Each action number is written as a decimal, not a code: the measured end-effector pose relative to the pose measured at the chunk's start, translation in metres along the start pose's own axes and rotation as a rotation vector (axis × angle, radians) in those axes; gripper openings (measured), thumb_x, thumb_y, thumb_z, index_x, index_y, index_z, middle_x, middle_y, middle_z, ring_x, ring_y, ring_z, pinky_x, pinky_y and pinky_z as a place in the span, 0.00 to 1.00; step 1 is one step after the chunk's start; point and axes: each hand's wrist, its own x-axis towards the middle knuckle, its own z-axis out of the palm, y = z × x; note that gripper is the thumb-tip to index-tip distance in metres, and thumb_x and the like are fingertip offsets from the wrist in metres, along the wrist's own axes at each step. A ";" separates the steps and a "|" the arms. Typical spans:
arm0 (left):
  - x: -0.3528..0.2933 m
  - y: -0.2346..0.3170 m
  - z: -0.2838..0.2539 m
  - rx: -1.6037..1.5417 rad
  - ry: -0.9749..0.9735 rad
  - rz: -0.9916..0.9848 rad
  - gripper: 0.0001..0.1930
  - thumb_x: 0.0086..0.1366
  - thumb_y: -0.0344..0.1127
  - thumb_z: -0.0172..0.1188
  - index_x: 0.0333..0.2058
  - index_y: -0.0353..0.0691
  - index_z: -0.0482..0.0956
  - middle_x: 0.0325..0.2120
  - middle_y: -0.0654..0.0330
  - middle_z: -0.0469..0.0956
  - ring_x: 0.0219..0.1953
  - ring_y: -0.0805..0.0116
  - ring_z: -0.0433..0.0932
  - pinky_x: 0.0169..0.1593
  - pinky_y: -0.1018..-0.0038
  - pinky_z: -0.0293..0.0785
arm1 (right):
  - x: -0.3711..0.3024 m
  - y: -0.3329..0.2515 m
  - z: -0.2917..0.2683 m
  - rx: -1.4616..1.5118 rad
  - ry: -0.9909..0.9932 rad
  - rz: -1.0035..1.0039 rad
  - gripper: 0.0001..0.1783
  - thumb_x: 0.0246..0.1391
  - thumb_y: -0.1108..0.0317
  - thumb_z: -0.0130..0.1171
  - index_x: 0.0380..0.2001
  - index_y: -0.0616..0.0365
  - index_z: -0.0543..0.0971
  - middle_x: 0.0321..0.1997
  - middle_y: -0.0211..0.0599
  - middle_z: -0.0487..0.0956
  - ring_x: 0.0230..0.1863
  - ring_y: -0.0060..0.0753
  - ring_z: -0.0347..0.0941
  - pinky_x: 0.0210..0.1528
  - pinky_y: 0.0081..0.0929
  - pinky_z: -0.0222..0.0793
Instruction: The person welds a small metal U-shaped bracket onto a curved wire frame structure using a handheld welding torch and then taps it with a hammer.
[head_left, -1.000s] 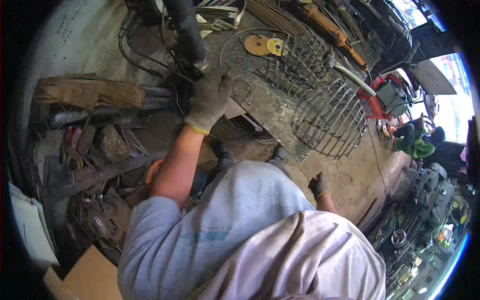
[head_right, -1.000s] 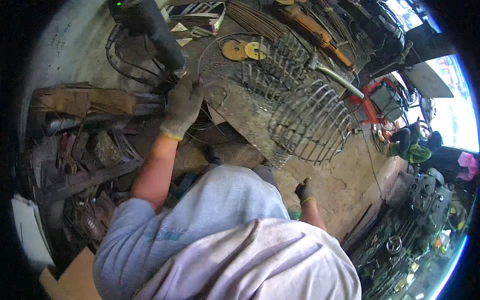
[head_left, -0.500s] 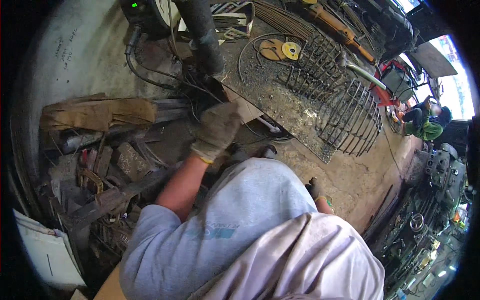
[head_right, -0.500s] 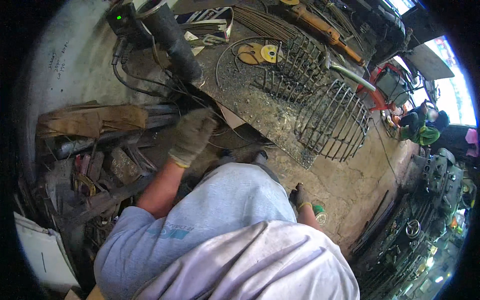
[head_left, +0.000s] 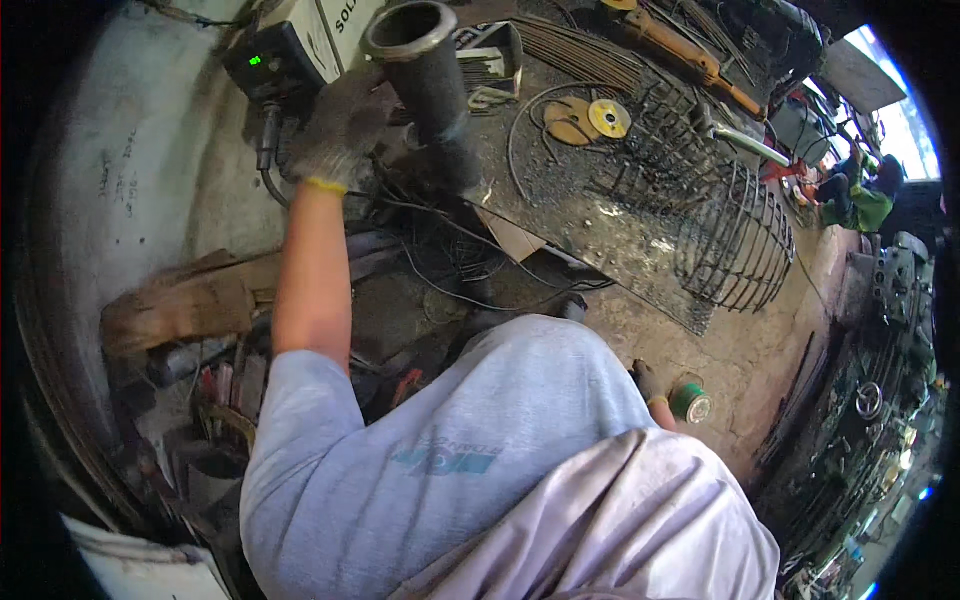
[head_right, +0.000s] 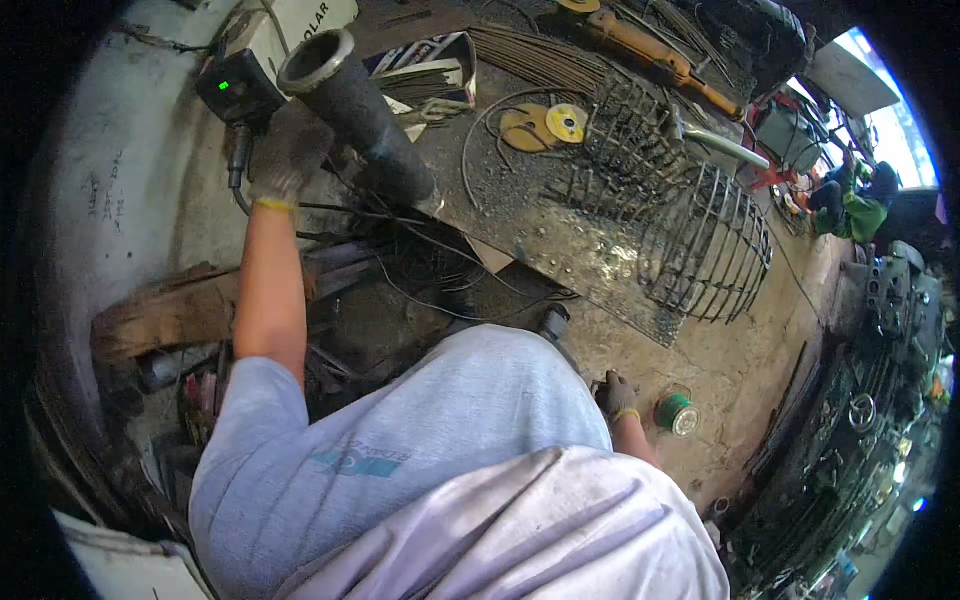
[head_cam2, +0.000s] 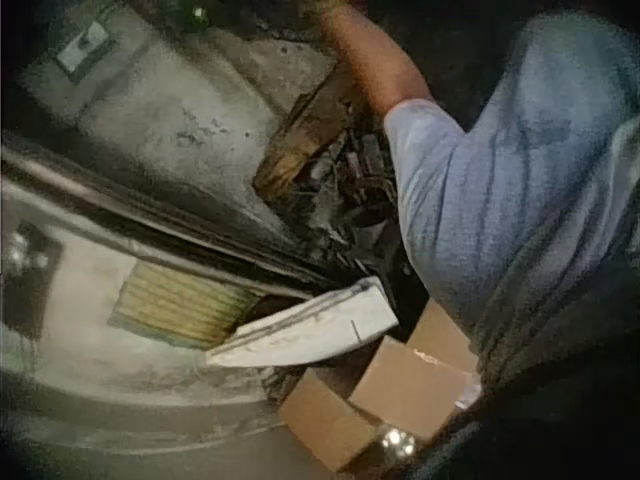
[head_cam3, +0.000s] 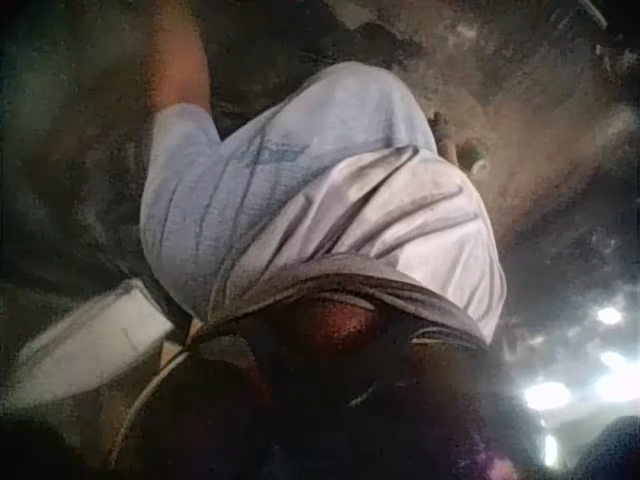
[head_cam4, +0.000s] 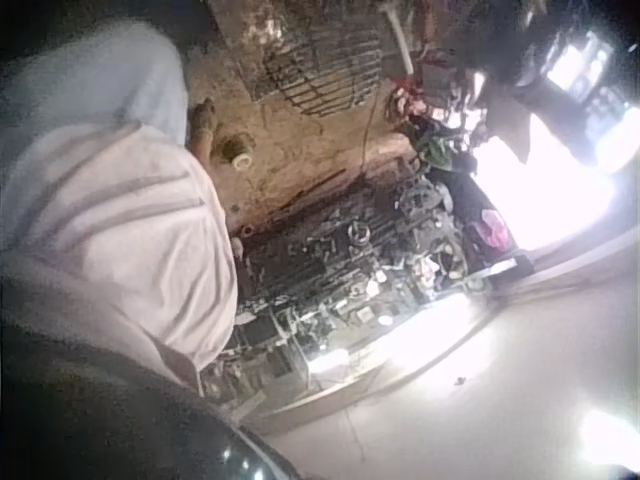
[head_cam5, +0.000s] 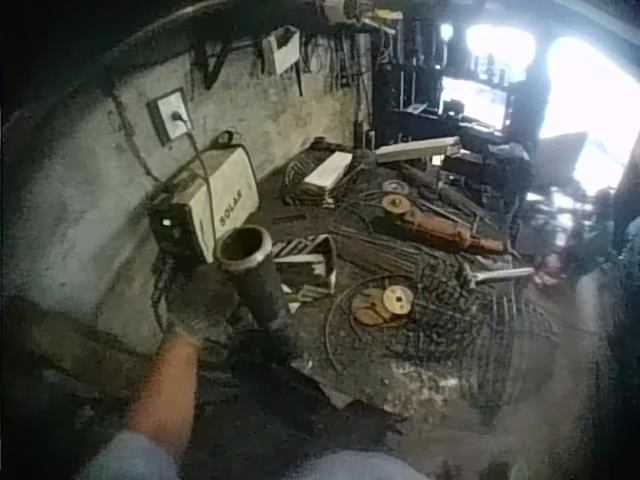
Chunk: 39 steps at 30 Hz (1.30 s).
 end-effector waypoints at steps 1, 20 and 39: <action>0.024 0.000 0.005 0.125 -0.144 -0.017 0.16 0.70 0.40 0.56 0.51 0.37 0.78 0.49 0.51 0.80 0.49 0.60 0.79 0.53 0.69 0.74 | -0.010 -0.038 0.002 -0.111 -0.055 0.119 0.22 0.59 0.53 0.54 0.51 0.54 0.75 0.46 0.53 0.79 0.46 0.61 0.76 0.49 0.46 0.72; 0.147 -0.068 0.074 1.086 -0.410 0.331 0.24 0.73 0.49 0.46 0.61 0.43 0.70 0.62 0.56 0.68 0.62 0.59 0.67 0.65 0.66 0.63 | -0.015 -0.130 0.060 0.364 0.094 0.422 0.20 0.63 0.57 0.54 0.52 0.57 0.75 0.48 0.44 0.79 0.43 0.37 0.78 0.45 0.31 0.74; 0.158 -0.115 0.081 1.098 -0.425 0.514 0.29 0.71 0.54 0.46 0.65 0.46 0.66 0.68 0.56 0.62 0.68 0.56 0.61 0.68 0.63 0.60 | -0.002 -0.123 0.078 0.733 0.321 0.338 0.15 0.62 0.58 0.56 0.43 0.58 0.77 0.25 0.35 0.74 0.23 0.34 0.71 0.24 0.34 0.68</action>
